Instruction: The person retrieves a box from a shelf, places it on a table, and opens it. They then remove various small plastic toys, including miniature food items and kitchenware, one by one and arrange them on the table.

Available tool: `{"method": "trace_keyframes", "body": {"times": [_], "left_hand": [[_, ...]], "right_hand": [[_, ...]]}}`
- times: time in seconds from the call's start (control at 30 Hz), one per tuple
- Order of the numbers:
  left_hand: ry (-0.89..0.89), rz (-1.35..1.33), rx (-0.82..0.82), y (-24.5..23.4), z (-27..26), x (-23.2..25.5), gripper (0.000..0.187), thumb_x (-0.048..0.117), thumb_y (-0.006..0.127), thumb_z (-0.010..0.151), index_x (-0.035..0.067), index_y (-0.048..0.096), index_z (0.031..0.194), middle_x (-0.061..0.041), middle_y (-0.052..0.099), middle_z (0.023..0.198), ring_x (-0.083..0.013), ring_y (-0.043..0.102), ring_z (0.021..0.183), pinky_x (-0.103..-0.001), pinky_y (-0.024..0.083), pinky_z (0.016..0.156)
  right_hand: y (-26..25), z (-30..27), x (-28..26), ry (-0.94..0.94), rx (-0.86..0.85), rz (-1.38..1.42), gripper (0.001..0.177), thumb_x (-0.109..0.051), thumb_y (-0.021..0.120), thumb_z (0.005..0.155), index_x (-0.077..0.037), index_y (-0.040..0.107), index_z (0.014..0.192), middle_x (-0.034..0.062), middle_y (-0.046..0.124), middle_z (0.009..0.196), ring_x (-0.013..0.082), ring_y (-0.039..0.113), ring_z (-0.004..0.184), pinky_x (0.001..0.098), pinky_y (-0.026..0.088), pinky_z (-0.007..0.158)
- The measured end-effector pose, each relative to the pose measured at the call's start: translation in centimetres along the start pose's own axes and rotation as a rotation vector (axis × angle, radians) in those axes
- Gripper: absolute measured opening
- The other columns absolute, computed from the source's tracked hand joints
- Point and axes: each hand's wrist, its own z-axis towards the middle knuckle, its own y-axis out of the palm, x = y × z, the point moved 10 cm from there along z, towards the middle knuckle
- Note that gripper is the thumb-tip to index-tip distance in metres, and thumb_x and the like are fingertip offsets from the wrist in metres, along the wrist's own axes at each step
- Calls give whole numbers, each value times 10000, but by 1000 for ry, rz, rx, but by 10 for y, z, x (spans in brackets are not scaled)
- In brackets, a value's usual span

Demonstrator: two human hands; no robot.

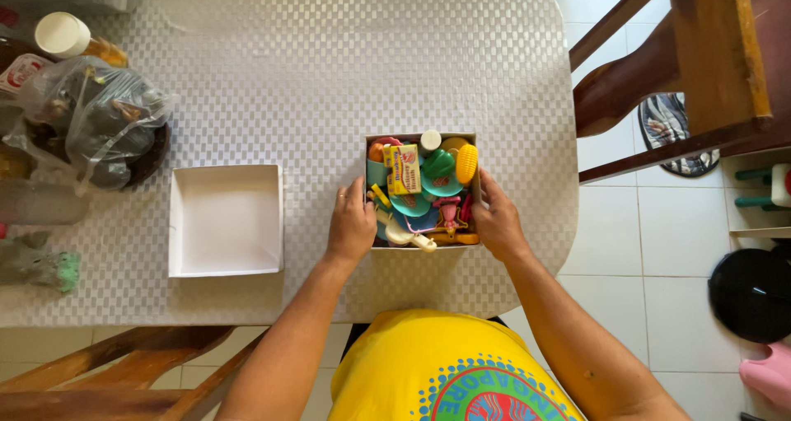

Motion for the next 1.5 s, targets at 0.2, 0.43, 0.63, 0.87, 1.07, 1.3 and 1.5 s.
{"method": "trace_keyframes", "body": {"times": [0.2,0.43,0.63,0.87,1.07,1.3,1.5], "left_hand": [[66,182,118,-18,1,49,540,76,715,858,30,514,1357,-232,624,1163,-422,588,1091,-503,499,931],[-65,415,38,12,20,98,828,330,893,732,74,436,1373,-127,704,1014,-349,598,1021,-555,456,796],[19,44,222,-2,17,86,588,145,884,716,91,558,1202,-96,704,1027,-310,628,962,-488,501,821],[135,-184,125,-30,9,104,331,13,819,836,65,583,1062,-96,698,1006,-283,669,971,-414,547,821],[572,-68,191,-68,-13,175,290,-94,731,810,52,557,991,-110,638,1163,-323,619,1122,-418,561,952],[691,-31,200,-80,-25,193,259,-50,729,841,81,594,1020,-119,491,1274,-359,543,1215,-464,518,1031],[658,-4,191,-73,-21,192,279,-47,725,862,81,608,1080,-134,511,1283,-361,578,1180,-436,530,1006]], "right_hand": [[-1,-4,-11,-70,-115,-60,735,70,522,902,-102,328,1590,124,511,1527,243,496,1408,343,500,1061],[2,1,7,-32,-222,62,753,65,542,930,-122,285,1613,110,463,1566,267,455,1449,369,486,1099],[-2,5,13,-3,-221,31,769,40,615,913,-124,297,1593,82,428,1598,263,453,1441,372,477,1096],[-17,-25,-103,-553,12,-185,653,36,714,894,-66,465,1490,164,473,1507,245,525,1345,356,481,1046],[22,-21,-134,-595,-322,45,348,114,551,990,-39,568,1302,165,609,1448,212,653,1260,328,561,1067],[31,-20,-118,-486,-423,366,320,166,455,1009,-7,527,1269,161,585,1419,214,602,1323,346,522,1135],[28,-14,-103,-394,-325,300,287,118,502,1069,9,575,1324,161,651,1297,186,656,1193,320,557,1048]]}}
